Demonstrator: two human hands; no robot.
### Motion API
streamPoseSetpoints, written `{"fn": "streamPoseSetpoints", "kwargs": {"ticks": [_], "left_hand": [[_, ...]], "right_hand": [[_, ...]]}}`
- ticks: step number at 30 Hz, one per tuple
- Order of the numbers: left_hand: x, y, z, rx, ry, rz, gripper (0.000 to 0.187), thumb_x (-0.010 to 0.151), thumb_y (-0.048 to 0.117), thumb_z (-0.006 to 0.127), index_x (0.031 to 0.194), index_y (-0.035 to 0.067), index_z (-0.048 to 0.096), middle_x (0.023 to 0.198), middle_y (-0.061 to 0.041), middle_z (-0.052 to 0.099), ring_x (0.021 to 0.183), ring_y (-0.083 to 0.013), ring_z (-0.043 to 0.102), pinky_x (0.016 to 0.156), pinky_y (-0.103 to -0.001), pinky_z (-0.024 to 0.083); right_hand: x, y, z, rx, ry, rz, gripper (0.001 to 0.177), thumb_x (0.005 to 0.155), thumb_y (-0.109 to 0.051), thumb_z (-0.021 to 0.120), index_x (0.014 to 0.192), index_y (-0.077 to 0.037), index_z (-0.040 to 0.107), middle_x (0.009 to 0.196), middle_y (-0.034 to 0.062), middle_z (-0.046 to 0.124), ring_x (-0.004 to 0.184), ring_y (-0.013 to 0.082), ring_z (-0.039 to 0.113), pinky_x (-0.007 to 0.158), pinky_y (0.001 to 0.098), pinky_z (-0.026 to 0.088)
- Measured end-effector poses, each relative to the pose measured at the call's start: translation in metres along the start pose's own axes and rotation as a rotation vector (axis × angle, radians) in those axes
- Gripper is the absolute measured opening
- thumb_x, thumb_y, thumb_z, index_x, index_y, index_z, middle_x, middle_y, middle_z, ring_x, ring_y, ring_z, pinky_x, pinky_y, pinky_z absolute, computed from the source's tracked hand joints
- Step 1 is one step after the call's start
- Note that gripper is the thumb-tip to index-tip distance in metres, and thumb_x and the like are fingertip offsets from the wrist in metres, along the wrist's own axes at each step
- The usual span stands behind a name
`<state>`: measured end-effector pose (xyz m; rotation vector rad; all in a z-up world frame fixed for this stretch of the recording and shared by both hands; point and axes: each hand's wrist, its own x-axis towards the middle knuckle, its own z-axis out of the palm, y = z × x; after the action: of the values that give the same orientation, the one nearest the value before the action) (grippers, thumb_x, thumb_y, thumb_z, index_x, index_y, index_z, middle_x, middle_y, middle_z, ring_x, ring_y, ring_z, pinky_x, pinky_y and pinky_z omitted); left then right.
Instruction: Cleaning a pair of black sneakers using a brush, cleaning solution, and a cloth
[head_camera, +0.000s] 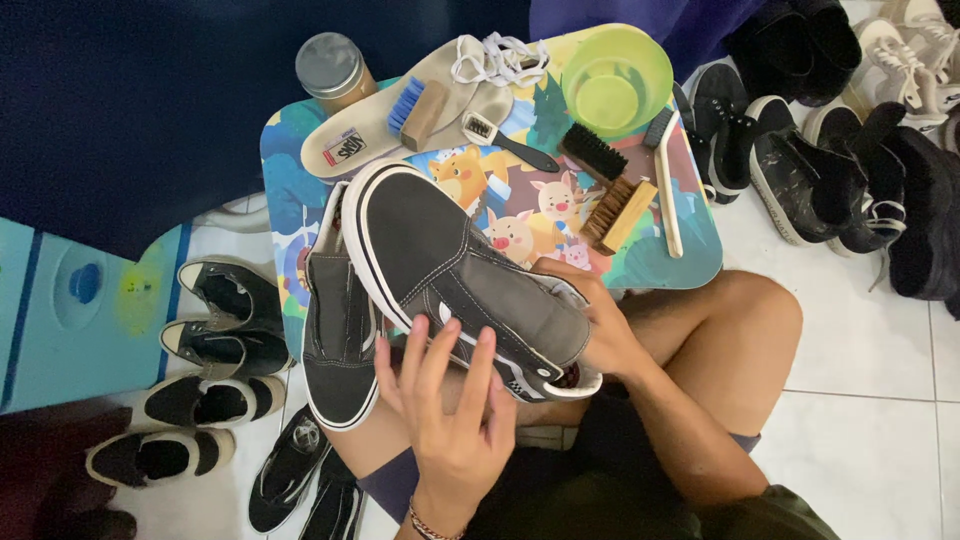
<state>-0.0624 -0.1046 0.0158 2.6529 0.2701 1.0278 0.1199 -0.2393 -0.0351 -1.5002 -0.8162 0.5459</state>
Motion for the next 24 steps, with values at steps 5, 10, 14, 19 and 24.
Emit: {"fn": "streamPoseSetpoints", "kwargs": {"ticks": [5,10,14,19,24], "left_hand": [[0.009,0.005,-0.004,-0.175,-0.061,0.022,0.047,0.111,0.033,0.064,0.149,0.006,0.069,0.159,-0.031,0.060,0.154,-0.0554,0.061,0.136,-0.081,0.038],[0.002,0.003,0.008,-0.205,-0.103,0.033,0.051,0.114,0.037,0.072,0.157,0.011,0.064,0.167,-0.035,0.053,0.158,-0.0525,0.059,0.136,-0.075,0.046],[0.000,-0.002,0.018,-0.199,-0.069,0.055,0.040,0.115,0.014,0.076,0.154,0.013,0.067,0.163,-0.034,0.058,0.151,-0.0507,0.067,0.132,-0.063,0.056],[-0.001,-0.002,0.025,-0.235,-0.043,0.059,0.035,0.115,0.001,0.066,0.147,0.013,0.074,0.155,-0.031,0.061,0.144,-0.0499,0.069,0.128,-0.063,0.059],[0.001,-0.002,0.028,-0.250,-0.025,0.051,0.035,0.116,0.000,0.062,0.146,0.013,0.075,0.157,-0.030,0.059,0.147,-0.0513,0.068,0.130,-0.062,0.058]], "right_hand": [[0.000,-0.014,0.008,-0.257,0.137,-0.198,0.058,0.122,-0.050,0.034,0.091,-0.005,0.052,0.089,0.0070,0.053,0.080,0.0234,0.046,0.075,0.0406,0.038],[-0.008,-0.020,0.011,-0.404,0.318,-0.206,0.024,0.098,-0.005,0.040,0.103,0.002,0.062,0.097,0.0131,0.056,0.088,0.0294,0.052,0.083,0.0421,0.042],[-0.014,-0.017,0.011,-0.479,0.415,-0.196,0.022,0.105,-0.002,0.048,0.115,0.005,0.066,0.103,0.0171,0.058,0.092,0.0341,0.055,0.087,0.0427,0.046],[-0.014,-0.017,0.012,-0.442,0.435,-0.174,0.016,0.099,0.002,0.048,0.105,0.001,0.063,0.101,0.0142,0.055,0.091,0.0308,0.054,0.086,0.0403,0.046],[-0.013,-0.011,0.019,-0.447,0.443,-0.139,0.014,0.083,0.003,0.043,0.093,-0.003,0.051,0.094,0.0108,0.047,0.086,0.0291,0.045,0.081,0.0418,0.040]]}}
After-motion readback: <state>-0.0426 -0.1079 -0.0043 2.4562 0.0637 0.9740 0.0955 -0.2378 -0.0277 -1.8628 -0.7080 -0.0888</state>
